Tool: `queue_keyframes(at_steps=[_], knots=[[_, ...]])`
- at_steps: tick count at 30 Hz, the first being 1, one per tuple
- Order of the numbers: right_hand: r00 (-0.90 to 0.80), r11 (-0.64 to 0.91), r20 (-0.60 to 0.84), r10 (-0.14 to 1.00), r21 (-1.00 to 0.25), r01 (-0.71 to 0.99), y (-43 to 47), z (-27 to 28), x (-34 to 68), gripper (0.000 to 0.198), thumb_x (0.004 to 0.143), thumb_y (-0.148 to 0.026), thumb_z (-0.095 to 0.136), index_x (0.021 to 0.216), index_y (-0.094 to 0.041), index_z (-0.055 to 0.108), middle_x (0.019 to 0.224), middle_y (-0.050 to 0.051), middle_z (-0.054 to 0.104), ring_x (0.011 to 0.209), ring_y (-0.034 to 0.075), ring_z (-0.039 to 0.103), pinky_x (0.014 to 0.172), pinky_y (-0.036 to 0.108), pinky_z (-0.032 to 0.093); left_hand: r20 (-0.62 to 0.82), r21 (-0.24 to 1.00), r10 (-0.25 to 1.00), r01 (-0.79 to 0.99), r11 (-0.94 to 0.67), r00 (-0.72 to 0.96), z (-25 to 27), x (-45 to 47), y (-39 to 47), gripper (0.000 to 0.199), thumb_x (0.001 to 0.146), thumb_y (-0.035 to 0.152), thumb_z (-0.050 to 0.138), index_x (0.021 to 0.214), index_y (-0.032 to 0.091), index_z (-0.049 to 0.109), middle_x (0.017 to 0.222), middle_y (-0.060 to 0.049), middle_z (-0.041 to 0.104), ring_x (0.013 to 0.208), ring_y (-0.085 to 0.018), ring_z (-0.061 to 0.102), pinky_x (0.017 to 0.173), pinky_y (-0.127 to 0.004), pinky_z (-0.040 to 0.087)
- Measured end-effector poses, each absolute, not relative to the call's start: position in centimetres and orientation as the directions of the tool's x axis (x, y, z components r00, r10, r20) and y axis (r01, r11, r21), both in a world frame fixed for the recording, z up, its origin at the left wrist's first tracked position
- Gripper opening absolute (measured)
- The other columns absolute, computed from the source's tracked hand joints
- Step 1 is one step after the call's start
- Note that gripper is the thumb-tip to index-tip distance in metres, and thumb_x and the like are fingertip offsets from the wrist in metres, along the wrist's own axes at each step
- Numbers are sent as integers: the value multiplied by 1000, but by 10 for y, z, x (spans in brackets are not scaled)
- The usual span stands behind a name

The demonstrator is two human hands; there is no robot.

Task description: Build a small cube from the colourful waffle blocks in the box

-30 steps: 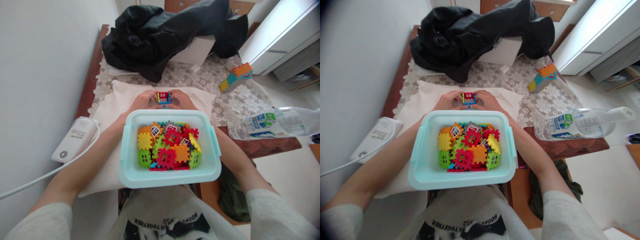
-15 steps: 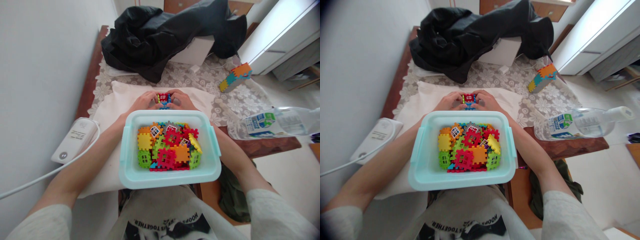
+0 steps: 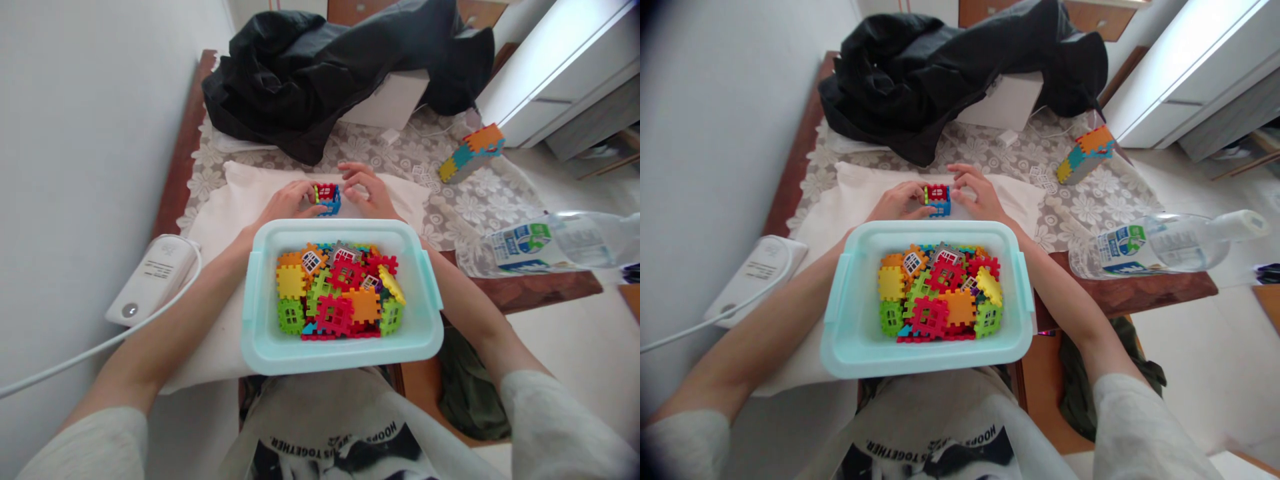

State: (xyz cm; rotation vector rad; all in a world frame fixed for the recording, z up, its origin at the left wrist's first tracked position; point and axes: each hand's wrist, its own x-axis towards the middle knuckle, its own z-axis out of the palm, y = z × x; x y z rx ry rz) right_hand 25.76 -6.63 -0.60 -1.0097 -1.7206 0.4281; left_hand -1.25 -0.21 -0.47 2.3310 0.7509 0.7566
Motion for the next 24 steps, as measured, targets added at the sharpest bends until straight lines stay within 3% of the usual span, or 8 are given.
queue_keyframes(at_steps=[3, 6, 8, 10, 13, 16, 21, 24], knots=[[27, 594, 637, 770, -732, 334, -82, 49, 260, 62, 103, -84, 70, 83, -25, 72, 95, 5, 76, 91, 22, 73, 93, 42, 62, 310, 658, 654, 341, -672, 690, -2, -11, -2, 37, 90, 57, 77, 92, 24, 59, 131, -14, 82, 121, -34, 76, 109, -49, 60], [-142, 647, 635, 760, -716, 261, -119, 119, 253, 52, 107, -68, 77, 80, -24, 78, 75, 0, 71, 69, 15, 64, 71, 33, 54, 282, 673, 674, 360, -647, 683, 0, -11, -5, 38, 89, 57, 78, 92, 24, 59, 125, -12, 82, 111, -32, 77, 103, -46, 61], [-435, 593, 442, 784, -739, 319, -149, 158, 239, 38, 113, -54, 73, 90, -27, 86, 84, -1, 79, 77, 15, 73, 76, 31, 57, 263, 692, 693, 369, -621, 671, -1, -11, -7, 40, 89, 59, 79, 96, 24, 61, 117, -11, 82, 104, -30, 77, 98, -45, 62], [-684, 597, 230, 693, -714, 365, -176, 178, 220, 16, 109, -43, 79, 103, -32, 88, 97, -2, 85, 88, 16, 79, 84, 32, 61, 260, 727, 718, 357, -586, 646, -5, -12, -8, 46, 88, 61, 83, 106, 23, 63, 115, -11, 82, 103, -30, 78, 96, -45, 62], [-736, 662, 30, 677, -463, 590, -201, 174, 192, 13, 102, -36, 87, 114, -30, 84, 114, 3, 85, 101, 24, 79, 92, 38, 62, 289, 782, 723, 280, -556, 627, -12, -12, -6, 66, 86, 61, 87, 133, 24, 58, 132, -15, 82, 116, -32, 81, 101, -45, 64], [-774, 738, -62, 630, -262, 621, -210, 153, 174, 10, 100, -19, 86, 105, -22, 79, 110, 7, 83, 96, 27, 79, 84, 40, 60, 303, 777, 688, 246, -579, 659, -15, -13, -4, 82, 89, 56, 86, 158, 27, 51, 143, -15, 81, 125, -32, 80, 110, -48, 63], [-799, 754, -156, 581, -267, 600, -208, 144, 172, 7, 105, -14, 77, 103, -20, 74, 104, 4, 83, 98, 27, 81, 87, 40, 60, 260, 726, 666, 314, -612, 699, -9, -12, -3, 80, 93, 56, 80, 159, 15, 63, 159, -21, 72, 139, -39, 75, 124, -53, 58], [-833, 769, -112, 541, -336, 544, -207, 154, 177, 8, 110, -18, 69, 103, -22, 70, 102, 4, 82, 96, 26, 79, 89, 41, 59, 253, 736, 677, 317, -599, 691, -8, -11, -5, 77, 93, 56, 80, 156, 14, 66, 153, -19, 76, 136, -38, 76, 122, -52, 59]])
